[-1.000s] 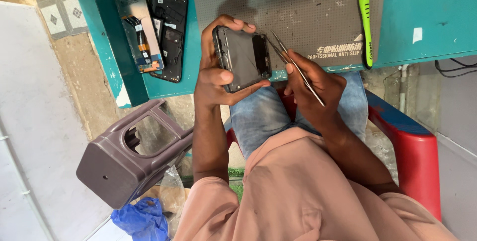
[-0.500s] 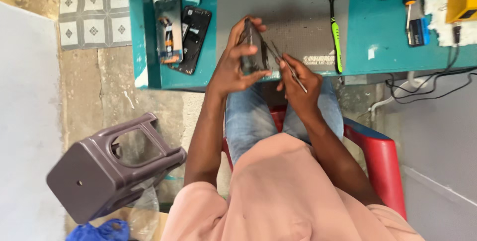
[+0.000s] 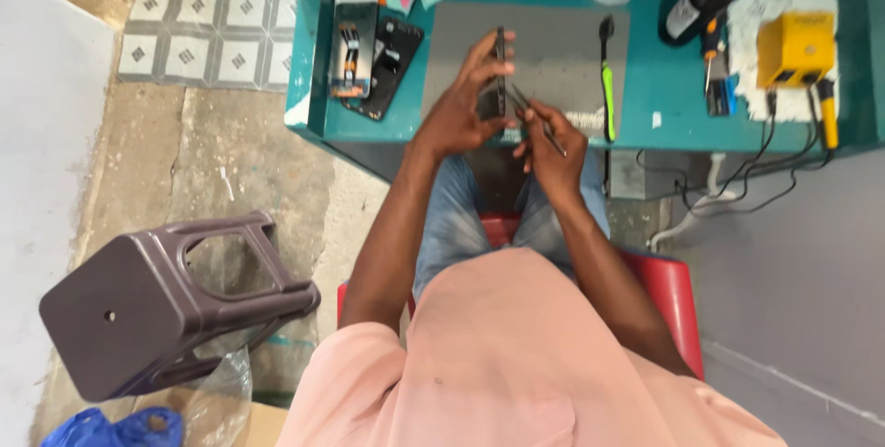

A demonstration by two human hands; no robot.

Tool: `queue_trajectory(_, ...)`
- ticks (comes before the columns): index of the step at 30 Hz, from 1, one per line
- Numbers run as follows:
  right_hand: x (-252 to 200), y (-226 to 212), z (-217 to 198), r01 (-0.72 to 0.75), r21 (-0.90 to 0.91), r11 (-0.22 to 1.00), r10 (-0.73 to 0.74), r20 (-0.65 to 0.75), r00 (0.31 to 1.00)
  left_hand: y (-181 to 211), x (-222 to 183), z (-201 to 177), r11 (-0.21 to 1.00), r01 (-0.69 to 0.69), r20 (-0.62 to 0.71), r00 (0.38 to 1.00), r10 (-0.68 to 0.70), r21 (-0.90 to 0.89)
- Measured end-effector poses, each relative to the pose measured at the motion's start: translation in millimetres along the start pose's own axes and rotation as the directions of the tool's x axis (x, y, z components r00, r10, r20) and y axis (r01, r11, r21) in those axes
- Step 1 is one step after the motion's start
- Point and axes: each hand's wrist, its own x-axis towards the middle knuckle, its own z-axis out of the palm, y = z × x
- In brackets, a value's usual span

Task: The person uses tweezers to carefully clean and scrape adhesive residue from the edges of a mobile phone frame and its internal components. The person then picks up a replacement screen and uses a small tool to apply or adjust parts along the frame before fitting the components together.

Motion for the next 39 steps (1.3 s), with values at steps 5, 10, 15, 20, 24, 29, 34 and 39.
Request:
queue_trajectory(5,5.6,-4.0,0.3,-0.046,-0.013,0.999,0.046,0.001,0.999,0.0,1.4,-2.1,1.000,-0.003,-0.001,1.000,0.003,0.003)
queue_trajectory(10,8.6,-5.4,-1.1,-0.059,0.026,0.998,0.060,-0.029,0.998,5.2,7.3,-2.8,0.998,0.038,0.028,0.999,-0.037,-0.050)
queue_trajectory(15,9.0,-9.9,-0.9,-0.100,-0.004,0.995,0.100,-0.030,0.995,7.6,10.8,-6.0,0.996,0.077,0.043,0.996,-0.075,-0.037)
queue_trajectory(20,10.2,-11.4,-1.4,-0.103,0.009,0.995,0.103,-0.007,0.995,9.6,12.1,-9.4,0.994,0.109,0.042,0.993,-0.108,-0.011)
queue_trajectory(24,9.4,-11.8,-1.2,-0.106,0.002,0.994,0.106,-0.005,0.994,11.9,12.3,-8.5,0.993,0.109,0.046,0.993,-0.107,-0.055)
queue_trajectory(29,9.8,-11.4,-1.7,-0.080,-0.002,0.997,0.080,-0.014,0.997,10.4,11.0,-9.1,0.993,0.112,0.024,0.994,-0.111,-0.046)
queue_trajectory(34,9.6,-12.0,-0.7,-0.070,0.046,0.997,0.071,-0.021,0.997,4.3,8.3,-9.2,0.993,0.083,0.010,0.997,-0.082,-0.084)
queue_trajectory(39,9.0,-13.6,1.6,-0.072,0.018,0.997,0.072,-0.032,0.997,1.8,6.9,-8.3,0.996,0.057,0.006,0.998,-0.057,-0.066)
